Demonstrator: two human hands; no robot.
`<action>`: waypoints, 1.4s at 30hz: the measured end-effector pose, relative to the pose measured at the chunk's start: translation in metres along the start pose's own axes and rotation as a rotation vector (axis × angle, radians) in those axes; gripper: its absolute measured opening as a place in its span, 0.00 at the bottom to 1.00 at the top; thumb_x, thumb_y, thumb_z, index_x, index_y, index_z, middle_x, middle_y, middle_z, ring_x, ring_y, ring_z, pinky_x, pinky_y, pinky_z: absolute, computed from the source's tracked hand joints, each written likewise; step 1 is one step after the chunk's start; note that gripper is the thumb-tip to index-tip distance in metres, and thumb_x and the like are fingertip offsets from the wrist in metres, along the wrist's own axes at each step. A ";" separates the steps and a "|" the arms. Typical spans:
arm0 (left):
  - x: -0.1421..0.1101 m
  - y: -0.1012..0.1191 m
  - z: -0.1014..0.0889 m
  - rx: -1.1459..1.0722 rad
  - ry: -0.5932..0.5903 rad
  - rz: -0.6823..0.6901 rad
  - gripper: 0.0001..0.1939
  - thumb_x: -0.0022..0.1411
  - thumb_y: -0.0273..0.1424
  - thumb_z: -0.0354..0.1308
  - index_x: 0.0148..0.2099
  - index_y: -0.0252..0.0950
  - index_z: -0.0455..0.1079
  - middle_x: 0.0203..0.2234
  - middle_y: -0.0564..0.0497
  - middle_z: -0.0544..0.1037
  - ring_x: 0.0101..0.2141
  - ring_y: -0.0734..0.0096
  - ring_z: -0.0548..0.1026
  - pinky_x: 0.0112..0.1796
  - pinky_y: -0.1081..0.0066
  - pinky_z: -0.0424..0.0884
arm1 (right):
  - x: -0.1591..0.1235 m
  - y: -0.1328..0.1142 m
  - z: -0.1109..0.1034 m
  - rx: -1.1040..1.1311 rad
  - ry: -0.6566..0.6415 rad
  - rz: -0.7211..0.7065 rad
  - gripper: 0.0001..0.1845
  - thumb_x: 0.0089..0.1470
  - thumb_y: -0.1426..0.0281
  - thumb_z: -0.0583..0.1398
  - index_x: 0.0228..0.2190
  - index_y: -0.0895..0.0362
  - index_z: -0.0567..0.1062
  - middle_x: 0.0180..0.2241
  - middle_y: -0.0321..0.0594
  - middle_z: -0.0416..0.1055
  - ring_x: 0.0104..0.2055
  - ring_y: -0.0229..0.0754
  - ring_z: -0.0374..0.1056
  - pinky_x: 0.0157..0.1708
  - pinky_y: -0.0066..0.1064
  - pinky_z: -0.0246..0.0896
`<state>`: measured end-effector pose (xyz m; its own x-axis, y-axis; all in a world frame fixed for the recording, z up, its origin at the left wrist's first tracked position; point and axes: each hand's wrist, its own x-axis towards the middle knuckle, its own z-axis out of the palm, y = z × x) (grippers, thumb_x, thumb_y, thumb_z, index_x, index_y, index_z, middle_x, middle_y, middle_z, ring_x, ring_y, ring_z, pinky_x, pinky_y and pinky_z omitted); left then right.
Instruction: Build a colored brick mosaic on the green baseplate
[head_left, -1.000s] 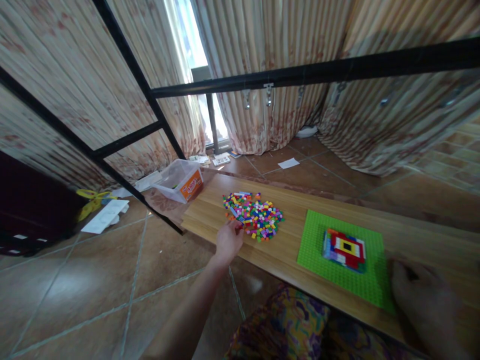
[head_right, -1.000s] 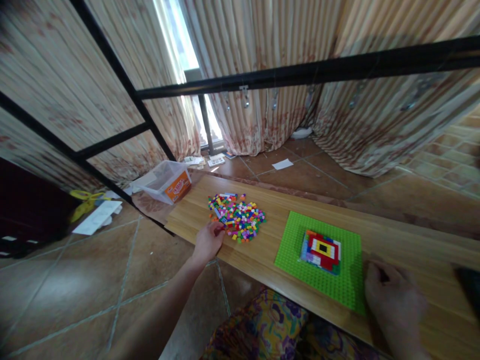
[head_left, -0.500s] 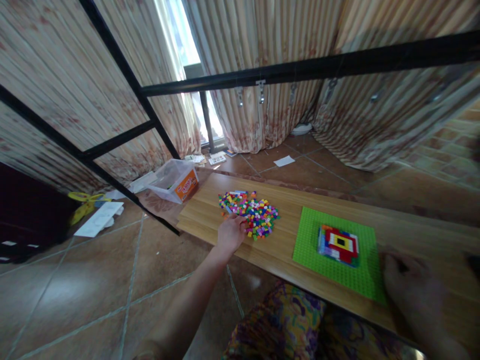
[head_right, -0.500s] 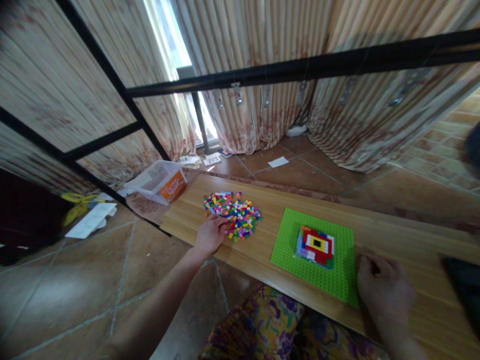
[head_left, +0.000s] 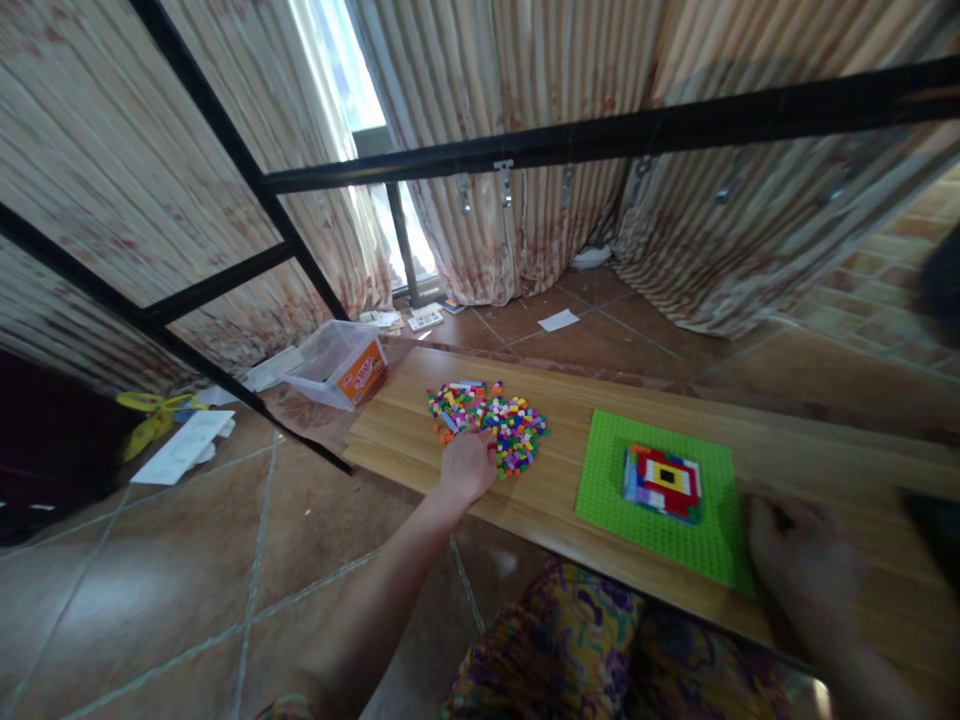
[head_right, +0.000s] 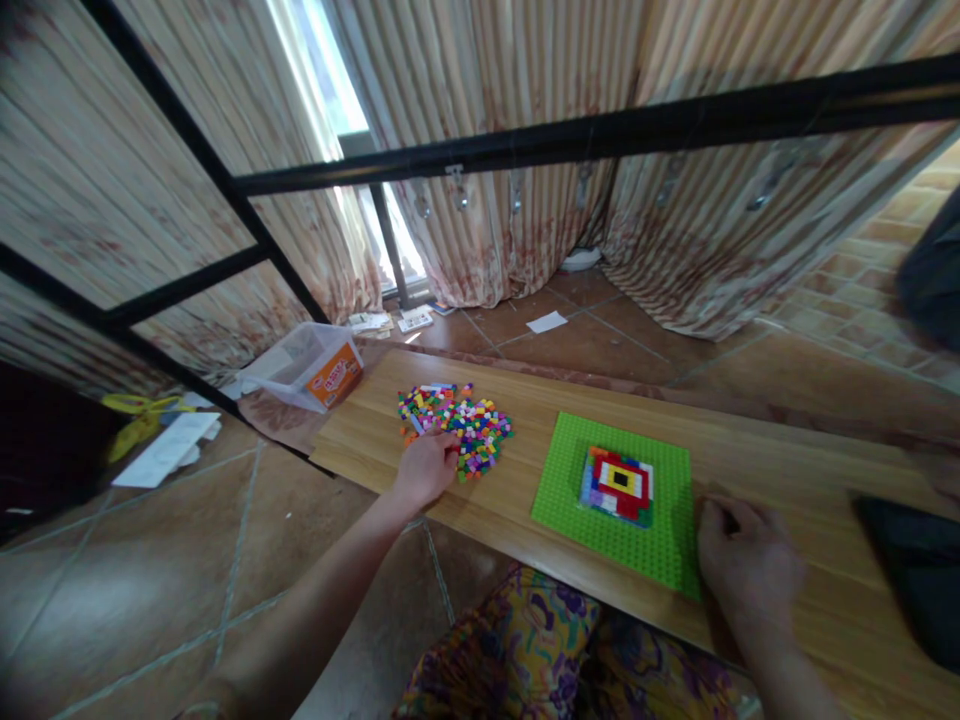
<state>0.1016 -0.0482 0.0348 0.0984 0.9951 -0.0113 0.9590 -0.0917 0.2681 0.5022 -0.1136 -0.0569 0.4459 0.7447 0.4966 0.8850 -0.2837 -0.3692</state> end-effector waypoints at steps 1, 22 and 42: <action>0.002 0.000 -0.001 0.011 -0.012 0.005 0.12 0.64 0.28 0.49 0.41 0.40 0.75 0.39 0.47 0.76 0.43 0.63 0.74 0.44 0.68 0.68 | 0.000 -0.001 -0.001 0.005 -0.013 0.006 0.19 0.55 0.59 0.51 0.30 0.52 0.79 0.34 0.50 0.75 0.33 0.53 0.70 0.30 0.42 0.60; -0.009 0.101 0.005 -0.287 -0.116 0.437 0.09 0.67 0.30 0.49 0.44 0.38 0.70 0.42 0.49 0.75 0.41 0.68 0.73 0.44 0.69 0.68 | 0.003 -0.024 -0.010 0.118 0.013 0.031 0.18 0.55 0.65 0.52 0.30 0.59 0.79 0.32 0.47 0.74 0.35 0.46 0.68 0.35 0.35 0.61; 0.014 0.148 0.030 -0.376 -0.214 0.431 0.09 0.61 0.27 0.55 0.43 0.39 0.72 0.37 0.50 0.80 0.38 0.67 0.76 0.42 0.69 0.68 | 0.003 -0.028 -0.014 0.191 -0.010 0.045 0.17 0.56 0.66 0.52 0.30 0.58 0.79 0.33 0.47 0.74 0.35 0.45 0.67 0.38 0.36 0.61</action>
<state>0.2530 -0.0491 0.0458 0.5449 0.8385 -0.0088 0.6655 -0.4260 0.6129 0.4810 -0.1120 -0.0338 0.4818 0.7402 0.4689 0.8224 -0.1974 -0.5335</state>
